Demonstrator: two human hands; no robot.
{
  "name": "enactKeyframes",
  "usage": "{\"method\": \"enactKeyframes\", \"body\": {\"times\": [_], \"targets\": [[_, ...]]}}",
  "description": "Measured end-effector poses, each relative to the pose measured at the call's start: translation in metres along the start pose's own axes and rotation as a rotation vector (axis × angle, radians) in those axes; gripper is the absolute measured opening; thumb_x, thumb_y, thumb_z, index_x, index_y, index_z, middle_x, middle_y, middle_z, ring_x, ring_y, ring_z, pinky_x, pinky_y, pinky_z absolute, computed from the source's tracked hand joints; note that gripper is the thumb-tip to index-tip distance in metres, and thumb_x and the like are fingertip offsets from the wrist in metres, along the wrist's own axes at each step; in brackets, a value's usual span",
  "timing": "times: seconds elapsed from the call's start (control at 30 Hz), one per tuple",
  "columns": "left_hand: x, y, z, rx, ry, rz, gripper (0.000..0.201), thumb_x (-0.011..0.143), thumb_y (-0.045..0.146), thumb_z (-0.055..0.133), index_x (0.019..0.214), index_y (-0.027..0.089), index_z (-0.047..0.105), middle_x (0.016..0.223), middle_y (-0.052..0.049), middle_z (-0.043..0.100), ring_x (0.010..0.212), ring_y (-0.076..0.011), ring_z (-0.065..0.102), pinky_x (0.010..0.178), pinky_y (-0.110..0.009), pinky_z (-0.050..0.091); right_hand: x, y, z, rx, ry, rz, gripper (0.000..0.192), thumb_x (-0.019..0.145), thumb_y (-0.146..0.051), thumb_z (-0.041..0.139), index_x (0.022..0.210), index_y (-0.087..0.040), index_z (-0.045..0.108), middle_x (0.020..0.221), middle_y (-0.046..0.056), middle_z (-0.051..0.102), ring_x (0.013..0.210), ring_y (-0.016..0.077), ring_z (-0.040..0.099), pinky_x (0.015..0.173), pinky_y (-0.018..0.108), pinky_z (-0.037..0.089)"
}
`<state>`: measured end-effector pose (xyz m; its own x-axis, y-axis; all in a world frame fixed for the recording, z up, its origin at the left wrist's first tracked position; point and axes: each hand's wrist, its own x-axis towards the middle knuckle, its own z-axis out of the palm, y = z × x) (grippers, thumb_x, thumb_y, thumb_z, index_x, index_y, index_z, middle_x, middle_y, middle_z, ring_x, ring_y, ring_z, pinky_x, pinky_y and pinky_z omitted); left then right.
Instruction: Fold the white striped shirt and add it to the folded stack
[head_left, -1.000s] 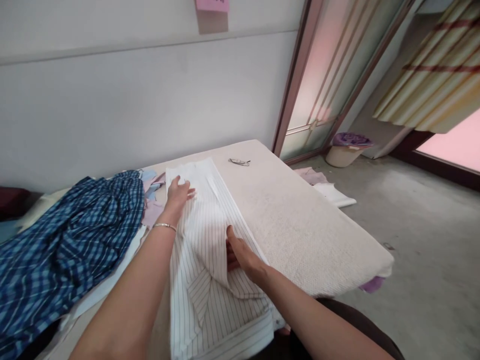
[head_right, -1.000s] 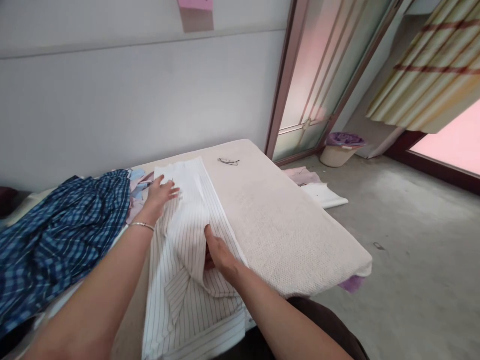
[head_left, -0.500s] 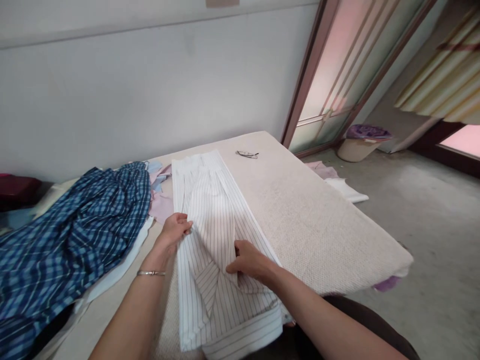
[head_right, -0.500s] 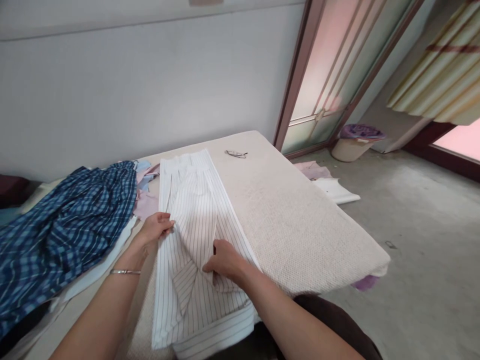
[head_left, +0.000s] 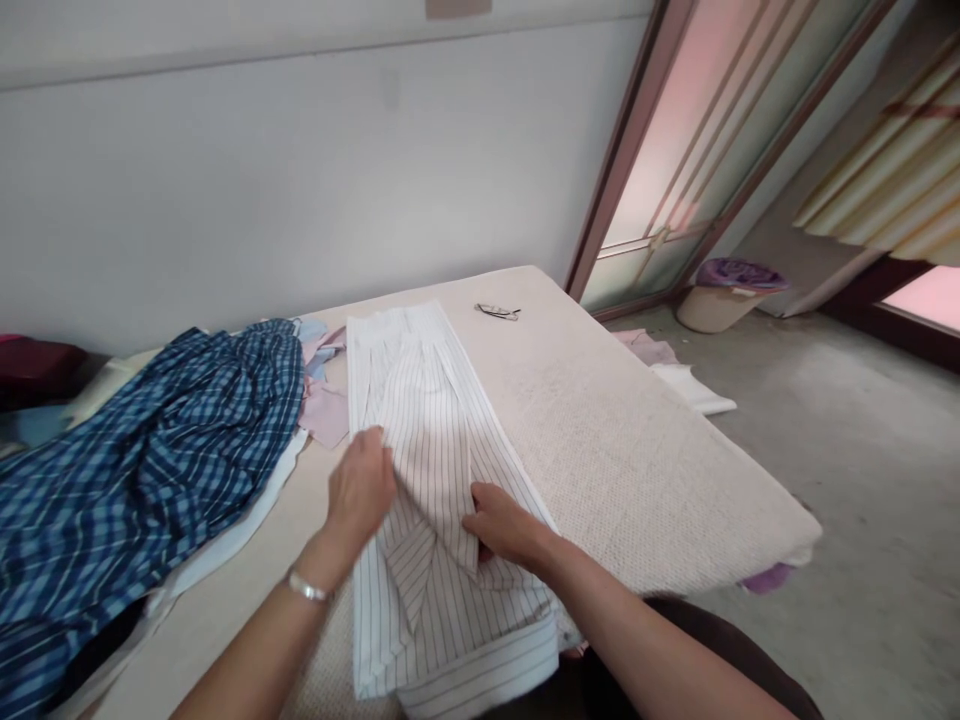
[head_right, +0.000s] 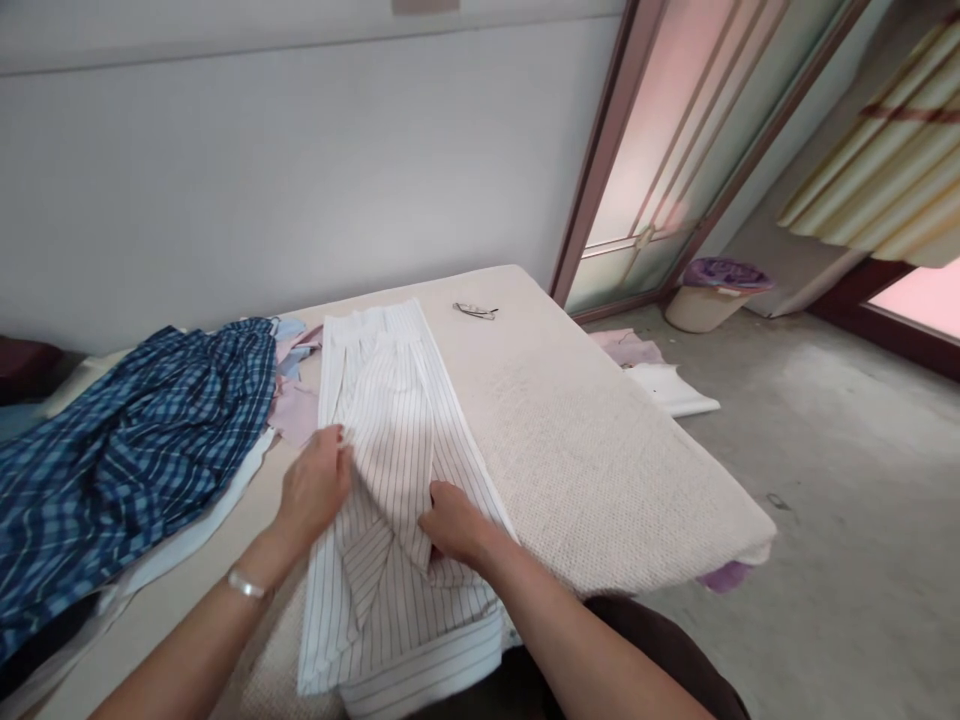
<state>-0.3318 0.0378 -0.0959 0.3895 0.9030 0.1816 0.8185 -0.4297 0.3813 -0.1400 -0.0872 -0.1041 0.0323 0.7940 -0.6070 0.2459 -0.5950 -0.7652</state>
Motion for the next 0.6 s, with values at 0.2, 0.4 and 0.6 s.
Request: {"method": "enactKeyframes", "body": {"times": [0.2, 0.4, 0.6], "targets": [[-0.112, 0.046, 0.023, 0.123, -0.072, 0.557, 0.049, 0.100, 0.023, 0.047, 0.147, 0.011, 0.044, 0.153, -0.016, 0.049, 0.145, -0.0311, 0.041, 0.112, -0.051, 0.042, 0.008, 0.003, -0.005, -0.211, 0.246, -0.075, 0.008, 0.084, -0.011, 0.052, 0.081, -0.018, 0.050, 0.086, 0.008, 0.064, 0.073, 0.0176, 0.064, 0.057, 0.025, 0.045], [-0.127, 0.042, 0.040, 0.261, -0.041, 0.627, 0.053, 0.098, 0.017, 0.048, 0.150, 0.009, 0.043, 0.157, -0.019, 0.043, 0.149, -0.0345, 0.034, 0.116, -0.056, 0.035, 0.016, 0.002, -0.016, -0.247, 0.252, -0.053, 0.007, 0.084, -0.014, 0.057, 0.081, -0.018, 0.053, 0.074, 0.003, 0.064, 0.061, 0.0148, 0.063, 0.051, 0.023, 0.041], [-0.122, 0.042, 0.049, 0.228, 0.067, 0.750, 0.046, 0.095, 0.006, 0.039, 0.138, 0.006, 0.056, 0.138, -0.018, 0.063, 0.133, -0.0320, 0.053, 0.115, -0.053, 0.035, 0.019, 0.002, -0.017, -0.114, 0.092, -0.012, 0.010, 0.085, -0.012, 0.055, 0.083, -0.020, 0.049, 0.053, -0.003, 0.056, 0.050, 0.0178, 0.064, 0.048, 0.024, 0.043]]}}
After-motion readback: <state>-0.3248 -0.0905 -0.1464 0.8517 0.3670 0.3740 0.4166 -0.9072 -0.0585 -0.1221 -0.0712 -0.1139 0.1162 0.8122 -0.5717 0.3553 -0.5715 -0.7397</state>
